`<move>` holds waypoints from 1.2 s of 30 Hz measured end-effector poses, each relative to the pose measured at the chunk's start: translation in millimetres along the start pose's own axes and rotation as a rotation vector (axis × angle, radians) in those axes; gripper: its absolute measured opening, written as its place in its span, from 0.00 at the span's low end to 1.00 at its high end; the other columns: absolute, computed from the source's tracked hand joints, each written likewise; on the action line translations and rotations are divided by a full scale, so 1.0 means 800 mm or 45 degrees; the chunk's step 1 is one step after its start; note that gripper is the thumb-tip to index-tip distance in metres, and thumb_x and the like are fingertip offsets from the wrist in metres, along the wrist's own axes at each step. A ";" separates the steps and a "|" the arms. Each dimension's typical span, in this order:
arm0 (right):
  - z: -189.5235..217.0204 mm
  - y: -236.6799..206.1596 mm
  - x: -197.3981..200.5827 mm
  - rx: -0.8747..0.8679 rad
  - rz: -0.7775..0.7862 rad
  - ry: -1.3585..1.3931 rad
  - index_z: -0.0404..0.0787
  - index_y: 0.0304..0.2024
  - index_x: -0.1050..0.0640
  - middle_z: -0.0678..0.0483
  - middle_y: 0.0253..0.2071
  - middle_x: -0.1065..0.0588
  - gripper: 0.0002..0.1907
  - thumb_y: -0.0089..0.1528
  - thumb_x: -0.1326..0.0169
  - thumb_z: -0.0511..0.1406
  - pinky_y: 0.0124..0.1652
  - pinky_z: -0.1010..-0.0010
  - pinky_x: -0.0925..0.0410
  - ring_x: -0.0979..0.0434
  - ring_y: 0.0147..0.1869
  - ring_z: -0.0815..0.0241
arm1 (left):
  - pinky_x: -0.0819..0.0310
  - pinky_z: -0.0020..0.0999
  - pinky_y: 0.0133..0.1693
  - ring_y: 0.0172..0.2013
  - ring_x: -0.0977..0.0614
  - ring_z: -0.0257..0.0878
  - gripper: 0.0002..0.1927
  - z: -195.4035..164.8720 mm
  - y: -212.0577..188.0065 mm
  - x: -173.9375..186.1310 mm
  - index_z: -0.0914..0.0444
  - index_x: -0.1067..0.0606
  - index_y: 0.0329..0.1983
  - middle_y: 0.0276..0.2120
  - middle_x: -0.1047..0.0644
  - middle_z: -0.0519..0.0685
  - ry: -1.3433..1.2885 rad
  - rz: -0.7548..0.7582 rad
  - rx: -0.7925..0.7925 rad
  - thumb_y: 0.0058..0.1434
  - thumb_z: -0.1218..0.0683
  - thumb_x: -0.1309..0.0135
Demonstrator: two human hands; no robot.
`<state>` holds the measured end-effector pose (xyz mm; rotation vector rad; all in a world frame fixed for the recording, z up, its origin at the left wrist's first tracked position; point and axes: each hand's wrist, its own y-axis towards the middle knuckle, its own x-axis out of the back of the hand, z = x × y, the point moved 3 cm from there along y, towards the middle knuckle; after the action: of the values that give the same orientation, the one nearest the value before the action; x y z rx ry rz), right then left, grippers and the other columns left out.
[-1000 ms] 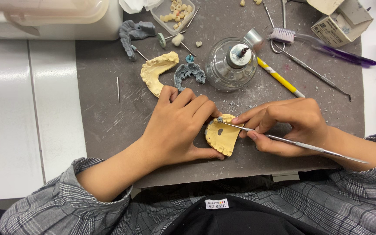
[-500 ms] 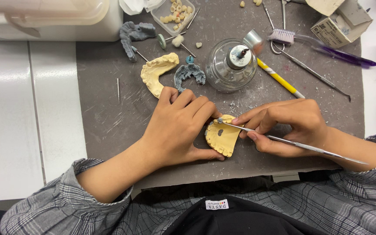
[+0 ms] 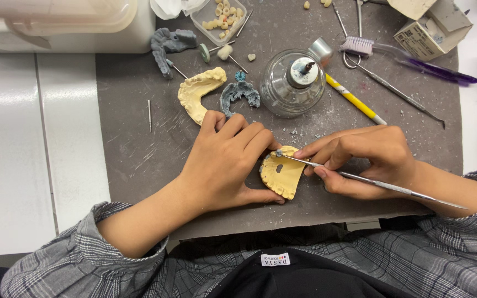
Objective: The person holds a yellow plaster dental model on the bench and uses a heated wax pencil and metal wax carving instruments to add and shape wax on the model's teeth. They periodically reheat the wax tool over a small burner and continue sculpting the wax pattern on the model.
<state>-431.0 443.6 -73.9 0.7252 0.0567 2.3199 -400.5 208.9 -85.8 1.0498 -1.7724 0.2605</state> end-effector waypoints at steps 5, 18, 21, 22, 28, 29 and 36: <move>0.000 0.001 -0.001 -0.002 0.009 0.007 0.34 0.24 0.25 0.46 0.31 0.18 0.09 0.56 0.38 0.26 0.45 0.65 0.18 0.12 0.48 0.48 | 0.42 0.44 0.45 0.41 0.29 0.43 0.38 -0.001 0.000 0.000 0.58 0.25 0.42 0.36 0.28 0.44 0.001 -0.001 0.000 0.44 0.25 0.36; 0.000 0.000 0.000 0.002 -0.007 0.004 0.35 0.24 0.25 0.46 0.31 0.18 0.09 0.57 0.38 0.26 0.45 0.65 0.18 0.12 0.47 0.49 | 0.42 0.44 0.45 0.41 0.29 0.44 0.38 -0.001 0.000 0.001 0.59 0.25 0.41 0.36 0.28 0.45 0.008 -0.002 -0.003 0.44 0.25 0.36; -0.001 0.000 -0.001 0.004 -0.010 0.003 0.35 0.24 0.26 0.46 0.31 0.18 0.10 0.57 0.38 0.26 0.46 0.64 0.18 0.12 0.47 0.50 | 0.42 0.45 0.45 0.41 0.29 0.44 0.38 -0.001 0.000 0.001 0.59 0.25 0.41 0.36 0.28 0.45 0.009 -0.005 -0.004 0.44 0.25 0.36; -0.001 0.000 -0.001 0.001 -0.007 0.001 0.35 0.24 0.26 0.46 0.31 0.18 0.10 0.57 0.38 0.26 0.46 0.64 0.18 0.12 0.47 0.49 | 0.42 0.45 0.45 0.41 0.29 0.44 0.38 -0.001 0.000 0.001 0.59 0.25 0.41 0.36 0.28 0.45 0.009 -0.007 -0.004 0.44 0.25 0.36; -0.002 0.000 0.000 0.003 0.003 0.009 0.35 0.24 0.25 0.46 0.31 0.18 0.09 0.57 0.37 0.27 0.45 0.65 0.18 0.12 0.47 0.49 | 0.42 0.44 0.45 0.41 0.29 0.44 0.38 0.000 0.000 0.001 0.59 0.25 0.42 0.36 0.28 0.45 0.011 -0.006 -0.012 0.45 0.25 0.36; -0.002 0.000 0.000 -0.001 -0.001 0.003 0.35 0.24 0.25 0.46 0.31 0.18 0.10 0.57 0.37 0.27 0.45 0.65 0.18 0.12 0.47 0.49 | 0.42 0.44 0.45 0.41 0.29 0.44 0.38 0.000 0.000 0.001 0.59 0.25 0.42 0.36 0.28 0.45 0.010 -0.004 -0.012 0.45 0.25 0.36; -0.004 -0.001 0.000 -0.009 0.005 0.003 0.35 0.24 0.25 0.46 0.31 0.18 0.10 0.57 0.37 0.27 0.45 0.65 0.18 0.12 0.47 0.49 | 0.42 0.45 0.45 0.41 0.29 0.44 0.38 0.000 0.001 0.001 0.59 0.25 0.41 0.36 0.28 0.45 0.006 -0.007 -0.008 0.44 0.25 0.36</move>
<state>-432.4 444.5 -76.3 0.7194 0.0484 2.3239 -401.0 208.6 -85.1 1.0486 -1.7648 0.2538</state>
